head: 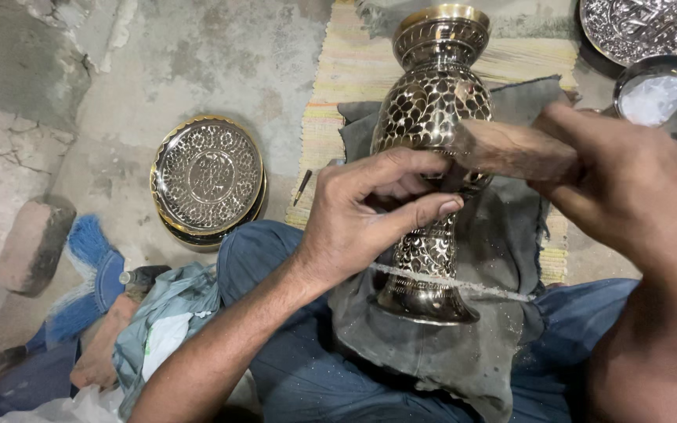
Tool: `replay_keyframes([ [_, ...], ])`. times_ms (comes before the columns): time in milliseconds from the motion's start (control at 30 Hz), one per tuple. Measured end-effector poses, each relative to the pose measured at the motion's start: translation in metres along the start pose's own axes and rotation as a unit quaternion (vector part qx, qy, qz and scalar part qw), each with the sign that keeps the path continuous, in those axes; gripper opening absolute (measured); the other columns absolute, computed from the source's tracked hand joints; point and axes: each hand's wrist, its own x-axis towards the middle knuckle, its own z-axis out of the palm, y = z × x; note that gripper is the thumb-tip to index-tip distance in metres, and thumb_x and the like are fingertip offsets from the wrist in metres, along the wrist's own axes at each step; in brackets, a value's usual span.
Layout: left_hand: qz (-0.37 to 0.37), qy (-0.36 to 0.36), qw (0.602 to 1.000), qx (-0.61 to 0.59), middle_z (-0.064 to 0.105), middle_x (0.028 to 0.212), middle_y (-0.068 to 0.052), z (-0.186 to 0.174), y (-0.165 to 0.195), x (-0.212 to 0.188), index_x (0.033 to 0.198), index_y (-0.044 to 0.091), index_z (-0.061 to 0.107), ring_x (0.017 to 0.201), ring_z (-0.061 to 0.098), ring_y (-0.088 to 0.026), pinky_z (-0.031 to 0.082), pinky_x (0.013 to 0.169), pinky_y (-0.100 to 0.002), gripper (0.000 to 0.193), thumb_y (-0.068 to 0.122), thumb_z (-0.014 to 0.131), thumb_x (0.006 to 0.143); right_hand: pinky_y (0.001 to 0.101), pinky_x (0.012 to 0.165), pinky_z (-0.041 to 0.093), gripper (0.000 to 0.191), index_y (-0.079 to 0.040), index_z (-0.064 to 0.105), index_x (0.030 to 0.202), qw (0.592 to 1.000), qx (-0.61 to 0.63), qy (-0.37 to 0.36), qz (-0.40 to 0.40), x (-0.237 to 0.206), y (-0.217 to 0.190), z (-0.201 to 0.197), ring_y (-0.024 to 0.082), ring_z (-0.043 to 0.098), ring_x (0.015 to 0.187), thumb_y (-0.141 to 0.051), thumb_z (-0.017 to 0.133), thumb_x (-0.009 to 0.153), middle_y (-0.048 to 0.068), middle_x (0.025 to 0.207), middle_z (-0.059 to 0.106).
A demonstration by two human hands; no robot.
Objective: The person sits on the floor and uses a chisel and wooden mallet to engrave patterns onto a silver-colored metal vase. They repeatedly strike the chisel against the vase's surface to create decorative indentations.
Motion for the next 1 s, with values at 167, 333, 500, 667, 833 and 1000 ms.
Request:
replay_keyframes([
  [167, 0.038, 0.004, 0.999, -0.010, 0.078, 0.118, -0.007, -0.001, -0.003, -0.002, 0.126, 0.006, 0.071, 0.104, 0.079, -0.014, 0.071, 0.090, -0.026, 0.032, 0.014, 0.081, 0.096, 0.0359, 0.072, 0.062, 0.023, -0.003, 0.065, 0.113, 0.996, 0.065, 0.065, 0.018, -0.003, -0.002, -0.002, 0.023, 0.076, 0.085, -0.012, 0.080, 0.098, 0.014, 0.094, 0.072],
  [333, 0.019, -0.007, 1.000, -0.011, 0.078, 0.116, -0.007, -0.002, -0.004, -0.003, 0.124, 0.006, 0.071, 0.100, 0.080, -0.014, 0.071, 0.089, -0.027, 0.032, 0.014, 0.082, 0.095, 0.0354, 0.069, 0.064, 0.023, -0.003, 0.065, 0.111, 0.999, 0.011, -0.002, -0.045, 0.001, -0.005, -0.002, 0.020, 0.076, 0.079, -0.011, 0.076, 0.092, 0.012, 0.088, 0.073],
  [500, 0.012, -0.008, 0.999, -0.046, 0.078, 0.118, -0.007, -0.003, -0.004, -0.003, 0.127, 0.006, 0.070, 0.104, 0.080, -0.015, 0.071, 0.092, -0.028, 0.031, 0.014, 0.079, 0.098, 0.0408, 0.066, 0.063, 0.036, 0.005, 0.066, 0.110, 0.991, -0.041, 0.023, -0.127, 0.002, -0.008, -0.002, 0.026, 0.074, 0.083, -0.003, 0.078, 0.078, 0.020, 0.091, 0.072],
  [667, 0.020, 0.001, 0.999, -0.036, 0.078, 0.120, -0.008, -0.004, -0.004, -0.007, 0.127, 0.005, 0.071, 0.104, 0.080, -0.015, 0.070, 0.092, -0.028, 0.033, 0.013, 0.080, 0.096, 0.0413, 0.060, 0.057, 0.016, 0.000, 0.067, 0.101, 0.995, 0.010, -0.009, 0.104, -0.001, -0.008, -0.002, 0.027, 0.069, 0.063, -0.012, 0.074, 0.094, 0.019, 0.075, 0.067],
  [833, 0.018, 0.015, 0.998, -0.062, 0.077, 0.120, -0.008, -0.002, -0.012, -0.012, 0.124, 0.004, 0.071, 0.105, 0.079, -0.015, 0.069, 0.093, -0.028, 0.031, 0.011, 0.081, 0.096, 0.0338, 0.064, 0.062, 0.026, -0.004, 0.063, 0.114, 0.999, 0.016, 0.034, -0.022, -0.001, -0.015, 0.002, 0.021, 0.074, 0.074, -0.010, 0.076, 0.093, 0.012, 0.087, 0.071],
  [1000, 0.008, 0.122, 0.984, -0.132, 0.078, 0.111, -0.013, -0.005, -0.016, -0.019, 0.122, 0.002, 0.071, 0.086, 0.078, -0.017, 0.067, 0.076, -0.027, 0.025, 0.005, 0.079, 0.098, 0.0413, 0.069, 0.059, 0.026, -0.004, 0.067, 0.107, 0.981, -0.188, 0.044, -0.029, -0.004, -0.022, 0.003, 0.024, 0.072, 0.073, -0.009, 0.081, 0.086, 0.013, 0.085, 0.073],
])
